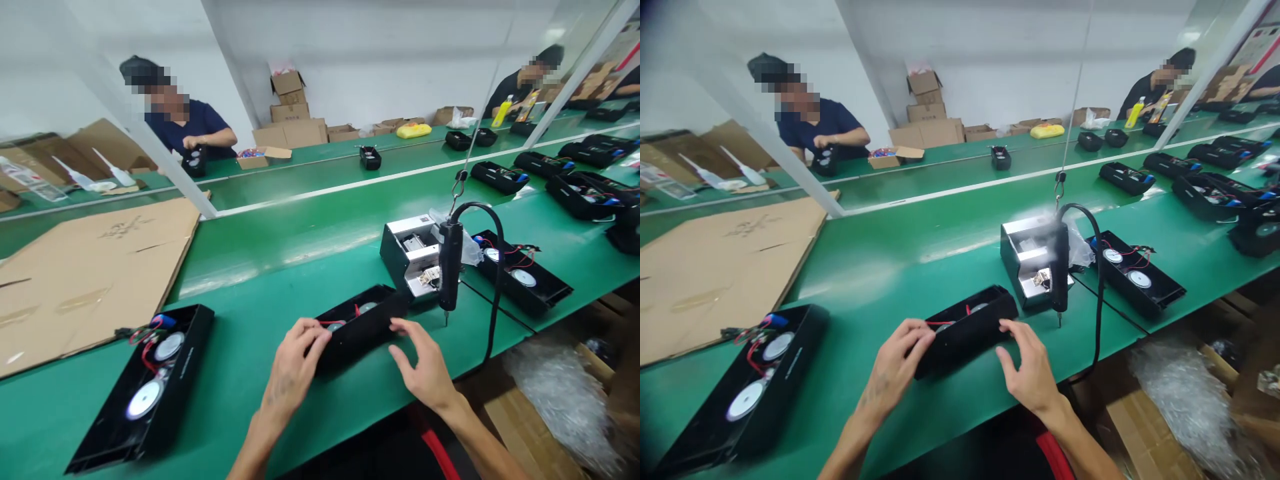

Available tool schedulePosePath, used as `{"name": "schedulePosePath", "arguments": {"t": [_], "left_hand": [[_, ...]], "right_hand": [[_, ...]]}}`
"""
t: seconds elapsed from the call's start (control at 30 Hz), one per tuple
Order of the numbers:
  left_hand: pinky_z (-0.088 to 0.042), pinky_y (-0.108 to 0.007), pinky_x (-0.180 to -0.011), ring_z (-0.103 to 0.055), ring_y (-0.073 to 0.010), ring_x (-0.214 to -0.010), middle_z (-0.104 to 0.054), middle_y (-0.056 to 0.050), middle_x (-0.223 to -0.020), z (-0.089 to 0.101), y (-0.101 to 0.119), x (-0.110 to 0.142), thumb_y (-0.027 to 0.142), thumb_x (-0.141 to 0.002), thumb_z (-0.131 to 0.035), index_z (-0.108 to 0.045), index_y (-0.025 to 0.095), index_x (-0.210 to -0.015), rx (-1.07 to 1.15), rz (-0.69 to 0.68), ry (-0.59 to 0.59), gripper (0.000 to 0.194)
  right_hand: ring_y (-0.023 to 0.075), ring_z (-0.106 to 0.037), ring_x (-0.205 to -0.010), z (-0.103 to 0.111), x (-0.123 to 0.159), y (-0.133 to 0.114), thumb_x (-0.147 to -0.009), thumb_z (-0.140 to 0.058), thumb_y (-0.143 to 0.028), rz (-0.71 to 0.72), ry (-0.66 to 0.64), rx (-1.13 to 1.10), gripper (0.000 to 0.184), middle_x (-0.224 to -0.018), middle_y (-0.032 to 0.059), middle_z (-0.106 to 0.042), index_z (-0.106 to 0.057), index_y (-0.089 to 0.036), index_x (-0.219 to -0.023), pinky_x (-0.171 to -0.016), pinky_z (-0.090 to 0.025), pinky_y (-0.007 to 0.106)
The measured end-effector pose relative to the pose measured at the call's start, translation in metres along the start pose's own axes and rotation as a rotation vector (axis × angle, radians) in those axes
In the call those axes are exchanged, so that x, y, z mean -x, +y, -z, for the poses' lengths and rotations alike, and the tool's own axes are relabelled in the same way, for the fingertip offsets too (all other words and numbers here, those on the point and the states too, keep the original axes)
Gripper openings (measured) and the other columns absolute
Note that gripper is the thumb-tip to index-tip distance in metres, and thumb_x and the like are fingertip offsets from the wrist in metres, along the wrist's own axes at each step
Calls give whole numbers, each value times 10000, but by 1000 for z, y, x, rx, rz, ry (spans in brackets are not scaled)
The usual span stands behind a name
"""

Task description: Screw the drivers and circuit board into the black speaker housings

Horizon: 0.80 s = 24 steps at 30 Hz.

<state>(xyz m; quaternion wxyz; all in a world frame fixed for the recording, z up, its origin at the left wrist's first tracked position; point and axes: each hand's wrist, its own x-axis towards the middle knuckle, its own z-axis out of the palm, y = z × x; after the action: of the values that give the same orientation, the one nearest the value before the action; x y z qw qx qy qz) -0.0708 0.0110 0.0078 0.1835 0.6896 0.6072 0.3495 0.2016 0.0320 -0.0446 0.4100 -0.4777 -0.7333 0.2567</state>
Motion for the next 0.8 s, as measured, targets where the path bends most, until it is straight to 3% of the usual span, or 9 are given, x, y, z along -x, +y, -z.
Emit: {"name": "schedulePosePath", "arguments": {"t": [0.07, 0.13, 0.23, 0.37, 0.5, 0.63, 0.73, 0.8], "left_hand": [[-639, -320, -864, -763, -206, -1004, -730, -79, -1192, -11, -1, 26, 462, -1071, -553, -756, 268, -1232, -127, -141, 98, 324], [-649, -336, -917, -748, -247, -1173, -643, -154, -1441, -16, -13, 46, 445, -1037, -623, -669, 256, -1411, -303, -426, 107, 421], [-582, -420, -1101, -703, -288, -1285, -702, -132, -1359, -8, -40, 53, 325, -970, -723, -695, 248, -1358, -534, -708, 119, 396], [-492, -393, -1180, -760, -181, -1006, -788, 5, -956, 10, -53, 27, 160, -982, -647, -731, 237, -1142, -551, -811, 137, 196], [-529, -397, -1044, -699, -159, -794, -740, 35, -821, -4, -39, -37, 188, -1030, -595, -711, 246, -973, -455, -624, 184, 141], [-575, -406, -903, -686, -197, -816, -734, -12, -818, -42, -36, -149, 273, -1006, -671, -719, 216, -908, -489, -496, 212, 124], [-573, -486, -1009, -705, -230, -1065, -743, -57, -1105, -63, -32, -220, 347, -1016, -691, -714, 176, -1113, -503, -379, 309, 198], [-520, -564, -1113, -670, -271, -1219, -707, -109, -1285, -67, -24, -238, 307, -1022, -674, -688, 182, -1245, -501, -338, 367, 257]], "right_hand": [[337, -509, -1535, -4, -15, -7, -943, -629, -160, -15, -228, -1, 735, -1703, 136, -467, -421, -263, -1640, -1232, -495, 553], [332, -339, -1645, -5, -28, -11, -908, -630, -129, -30, -405, -10, 822, -1818, 74, -245, -390, -293, -1677, -1320, -382, 571], [313, -441, -1593, -1, -32, -7, -928, -618, -150, -110, -422, -40, 648, -1791, 67, -325, -571, -279, -1562, -1315, -404, 542], [303, -597, -1462, 2, -16, 9, -988, -569, -190, -251, -269, -60, 445, -1650, 104, -540, -684, -251, -1413, -1261, -478, 544], [313, -655, -1382, -4, -6, 21, -996, -564, -190, -231, -226, -36, 335, -1488, 107, -674, -753, -257, -1264, -1218, -518, 557], [310, -706, -1299, -8, -8, 24, -985, -552, -160, -168, -211, 0, 336, -1403, 122, -716, -767, -245, -1229, -1143, -586, 524], [302, -735, -1258, -9, -7, 28, -1008, -543, -191, -131, -194, 24, 317, -1375, 122, -734, -777, -245, -1213, -1099, -622, 493], [295, -753, -1234, -12, -4, 34, -1028, -544, -235, -108, -172, 39, 299, -1360, 112, -748, -780, -256, -1210, -1066, -647, 469]]}}
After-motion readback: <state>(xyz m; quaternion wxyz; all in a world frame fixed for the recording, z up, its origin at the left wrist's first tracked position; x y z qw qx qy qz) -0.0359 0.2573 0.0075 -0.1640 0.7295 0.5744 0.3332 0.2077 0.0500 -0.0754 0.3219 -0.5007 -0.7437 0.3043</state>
